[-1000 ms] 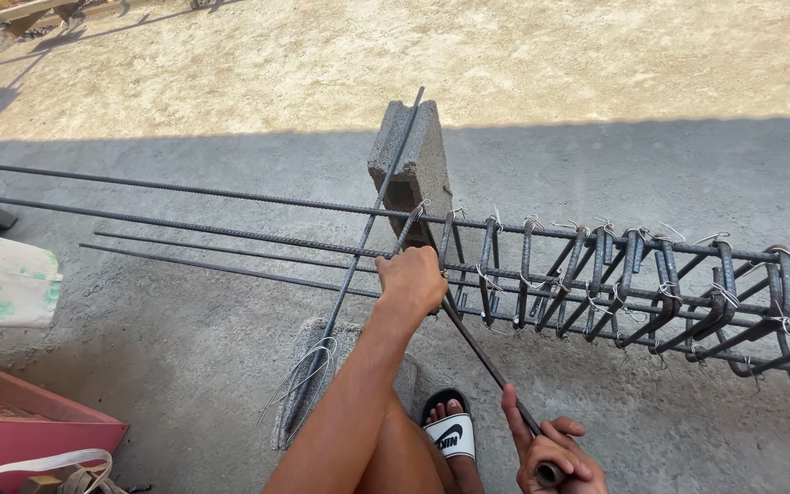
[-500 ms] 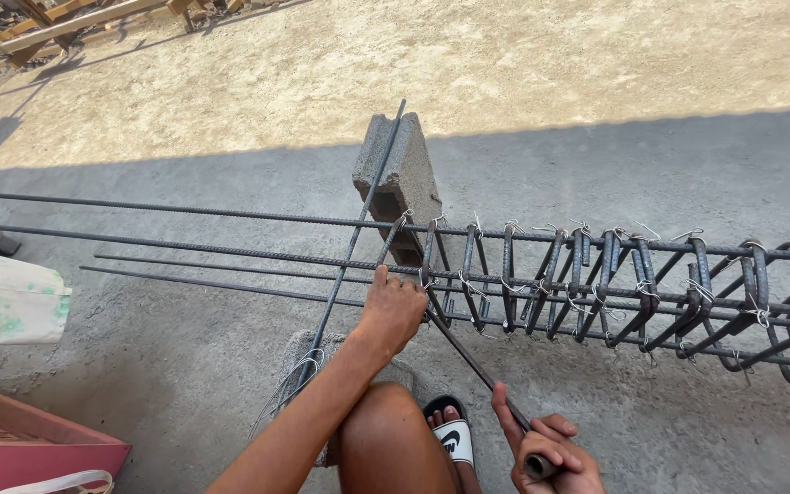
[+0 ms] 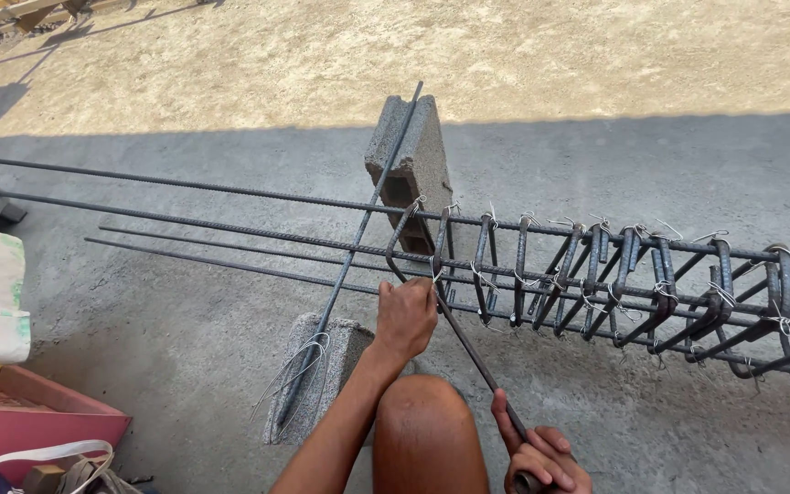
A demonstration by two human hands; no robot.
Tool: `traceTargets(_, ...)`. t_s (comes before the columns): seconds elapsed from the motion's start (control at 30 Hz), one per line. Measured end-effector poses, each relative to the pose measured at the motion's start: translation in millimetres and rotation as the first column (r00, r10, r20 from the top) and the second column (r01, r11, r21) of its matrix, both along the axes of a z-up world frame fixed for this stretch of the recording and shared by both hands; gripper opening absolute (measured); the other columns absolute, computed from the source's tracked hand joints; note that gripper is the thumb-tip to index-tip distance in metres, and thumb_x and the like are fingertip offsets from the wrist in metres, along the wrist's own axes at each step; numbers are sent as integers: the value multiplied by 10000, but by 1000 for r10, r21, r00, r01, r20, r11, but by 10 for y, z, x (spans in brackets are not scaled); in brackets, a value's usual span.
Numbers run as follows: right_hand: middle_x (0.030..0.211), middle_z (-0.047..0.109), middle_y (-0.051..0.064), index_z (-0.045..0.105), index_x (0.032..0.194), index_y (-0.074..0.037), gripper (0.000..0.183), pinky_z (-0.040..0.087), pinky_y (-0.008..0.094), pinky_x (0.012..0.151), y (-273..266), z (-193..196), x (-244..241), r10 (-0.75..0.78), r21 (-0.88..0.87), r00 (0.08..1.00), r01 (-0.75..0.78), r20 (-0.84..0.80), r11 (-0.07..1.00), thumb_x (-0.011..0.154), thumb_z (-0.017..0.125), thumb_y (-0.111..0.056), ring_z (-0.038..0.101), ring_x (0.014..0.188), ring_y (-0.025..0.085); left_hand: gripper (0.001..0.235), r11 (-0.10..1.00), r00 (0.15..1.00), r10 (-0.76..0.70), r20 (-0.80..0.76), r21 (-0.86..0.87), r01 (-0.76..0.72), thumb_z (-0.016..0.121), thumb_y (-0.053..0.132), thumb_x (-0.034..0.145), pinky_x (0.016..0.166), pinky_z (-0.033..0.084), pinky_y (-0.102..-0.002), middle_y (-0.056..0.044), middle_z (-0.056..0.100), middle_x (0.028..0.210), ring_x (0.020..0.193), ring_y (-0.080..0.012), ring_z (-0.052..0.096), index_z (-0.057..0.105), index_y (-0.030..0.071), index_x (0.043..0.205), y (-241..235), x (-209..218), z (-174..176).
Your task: Tying steel rebar intersections with wire using a manual twisting tool.
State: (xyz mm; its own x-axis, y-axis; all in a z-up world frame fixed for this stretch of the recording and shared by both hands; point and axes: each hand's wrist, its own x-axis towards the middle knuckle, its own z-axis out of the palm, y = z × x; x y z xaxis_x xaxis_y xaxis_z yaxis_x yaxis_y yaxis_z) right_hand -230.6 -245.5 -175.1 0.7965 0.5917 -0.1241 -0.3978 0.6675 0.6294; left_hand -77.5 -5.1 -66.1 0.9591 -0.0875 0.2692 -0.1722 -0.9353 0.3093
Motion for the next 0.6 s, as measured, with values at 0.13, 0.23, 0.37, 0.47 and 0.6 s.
traceTargets(0.13,1518,543,269,523,651,-230,472,416,193,410,-31,34,119,40,-232,993,-66,-115,970,1046,280,-145,379,325,-31,196,981,991,-56,121,191,32,539,167,1002,842,362,-451,-119,687,794,622,-274,613,644,48,887,18,28,-332)
traceTargets(0.23,1555,353,384,524,769,-140,363,469,225,513,-26,-135,115,-69,-200,976,112,208,973,1053,299,-121,447,399,-13,185,987,986,-47,158,157,21,557,96,987,778,372,-395,-47,602,659,526,-152,434,655,82,831,-36,42,-448)
traceTargets(0.37,1613,285,321,379,1274,-68,283,448,185,554,-24,-143,63,11,-366,899,167,437,915,1001,333,-10,411,464,-48,152,997,978,55,201,-72,-41,568,134,1020,767,367,-372,-54,654,723,548,-158,449,665,76,918,-111,16,-528)
traceTargets(0.47,1617,352,210,213,1597,-23,624,437,155,563,27,2,-47,46,-397,918,124,394,909,986,340,-12,389,475,-58,145,992,974,87,208,-109,-65,571,138,1022,768,366,-371,-37,644,720,560,-154,458,660,92,916,-145,10,-575)
traceTargets(0.6,1610,399,121,205,1599,-24,629,430,144,610,19,-198,-48,106,-406,901,83,421,910,989,362,-22,396,507,-60,170,968,974,141,177,-229,-99,558,135,1018,795,381,-385,-70,690,806,605,-178,527,701,49,988,-187,-28,-462)
